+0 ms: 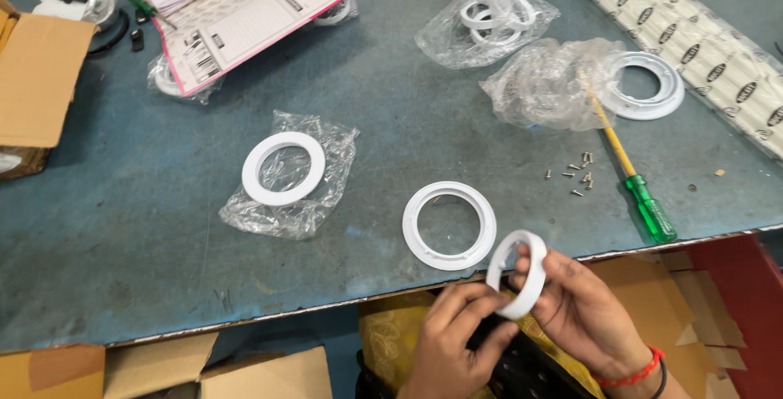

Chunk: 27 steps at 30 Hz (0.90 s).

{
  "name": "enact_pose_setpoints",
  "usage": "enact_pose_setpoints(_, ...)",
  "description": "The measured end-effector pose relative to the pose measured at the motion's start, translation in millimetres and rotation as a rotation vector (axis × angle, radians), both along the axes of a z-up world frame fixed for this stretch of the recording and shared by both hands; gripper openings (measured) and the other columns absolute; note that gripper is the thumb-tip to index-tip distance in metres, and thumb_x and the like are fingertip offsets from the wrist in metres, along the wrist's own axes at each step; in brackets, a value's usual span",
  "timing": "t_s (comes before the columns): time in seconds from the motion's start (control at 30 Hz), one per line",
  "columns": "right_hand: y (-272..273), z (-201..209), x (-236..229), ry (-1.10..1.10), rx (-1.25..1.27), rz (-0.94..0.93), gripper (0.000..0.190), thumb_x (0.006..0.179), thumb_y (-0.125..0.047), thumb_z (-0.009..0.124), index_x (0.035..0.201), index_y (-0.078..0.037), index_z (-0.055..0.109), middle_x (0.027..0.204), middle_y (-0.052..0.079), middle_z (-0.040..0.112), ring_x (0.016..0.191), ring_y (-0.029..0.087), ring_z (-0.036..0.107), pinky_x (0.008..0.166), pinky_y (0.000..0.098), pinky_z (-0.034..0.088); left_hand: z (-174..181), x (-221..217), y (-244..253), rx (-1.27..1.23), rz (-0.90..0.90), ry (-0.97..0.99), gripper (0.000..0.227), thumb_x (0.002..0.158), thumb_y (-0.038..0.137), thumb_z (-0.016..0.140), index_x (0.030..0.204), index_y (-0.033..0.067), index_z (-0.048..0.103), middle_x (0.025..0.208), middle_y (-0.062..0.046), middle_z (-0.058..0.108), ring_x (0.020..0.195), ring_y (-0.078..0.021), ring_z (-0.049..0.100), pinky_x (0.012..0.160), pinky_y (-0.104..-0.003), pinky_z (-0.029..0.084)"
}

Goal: The person assembles white circular light fixture components on a blue workbench. They unwrap plastic-wrapped rings, align them with a base unit, and secure them using small screws and a yellow-handled screwdriver. The process involves repetitive handling of parts and tightening screws to join the components.

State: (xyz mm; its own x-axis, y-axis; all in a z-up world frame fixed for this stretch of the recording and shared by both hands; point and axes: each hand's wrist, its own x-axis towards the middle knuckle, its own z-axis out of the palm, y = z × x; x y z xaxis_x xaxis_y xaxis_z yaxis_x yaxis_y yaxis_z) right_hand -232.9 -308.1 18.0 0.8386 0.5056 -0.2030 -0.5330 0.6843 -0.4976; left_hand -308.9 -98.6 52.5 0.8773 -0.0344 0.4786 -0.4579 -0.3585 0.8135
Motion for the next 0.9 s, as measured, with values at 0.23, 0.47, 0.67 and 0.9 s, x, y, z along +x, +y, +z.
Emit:
enact_pose_setpoints(0.23,14,-1,-37,-0.581,-0.804,0.044,0.051,0.086,-0.005,0.07,0.136,0.003,0.062,0.13,0.018,0.069,0.125,0.03,0.063,0.105,0.0408,0.046,-35,-15,-12,-0.649,-0.136,0.522,0.025,0.092,0.01,0.074,0.114,-0.0013,0.071,0.11,-0.011,0.072,0.105,-0.019,0.073,0.094,-0.032,0.059)
enact_pose_setpoints(0.47,25,28,-33,-1.251,-0.979,0.075,0.056,0.077,-0.008,0.084,0.129,0.0,0.065,0.137,0.018,0.066,0.13,0.035,0.062,0.104,0.0426,0.05,-72,-9,7,-1.425,-0.368,0.681,0.026,0.101,0.016,0.062,0.117,-0.0038,0.061,0.108,-0.011,0.068,0.102,-0.0205,0.069,0.098,-0.037,0.054)
enact_pose_setpoints(0.67,19,30,-12,-1.618,-1.063,-0.101,0.039,0.078,-0.01,0.082,0.116,-0.006,0.071,0.113,0.005,0.075,0.117,0.028,0.068,0.102,0.0422,0.053,-62,12,43,-1.361,-0.51,0.717,0.025,0.104,0.021,0.058,0.112,-0.0032,0.061,0.106,-0.014,0.066,0.102,-0.0233,0.068,0.097,-0.037,0.054)
enact_pose_setpoints(0.9,21,29,23,-1.671,-1.357,-0.228,0.033,0.074,-0.015,0.079,0.106,-0.008,0.076,0.096,0.007,0.072,0.098,0.028,0.065,0.097,0.0448,0.05,-41,80,92,0.324,0.198,0.244,0.1,0.058,0.05,0.091,0.137,0.0004,0.054,0.144,-0.016,0.052,0.129,-0.0375,0.05,0.103,-0.05,0.044)
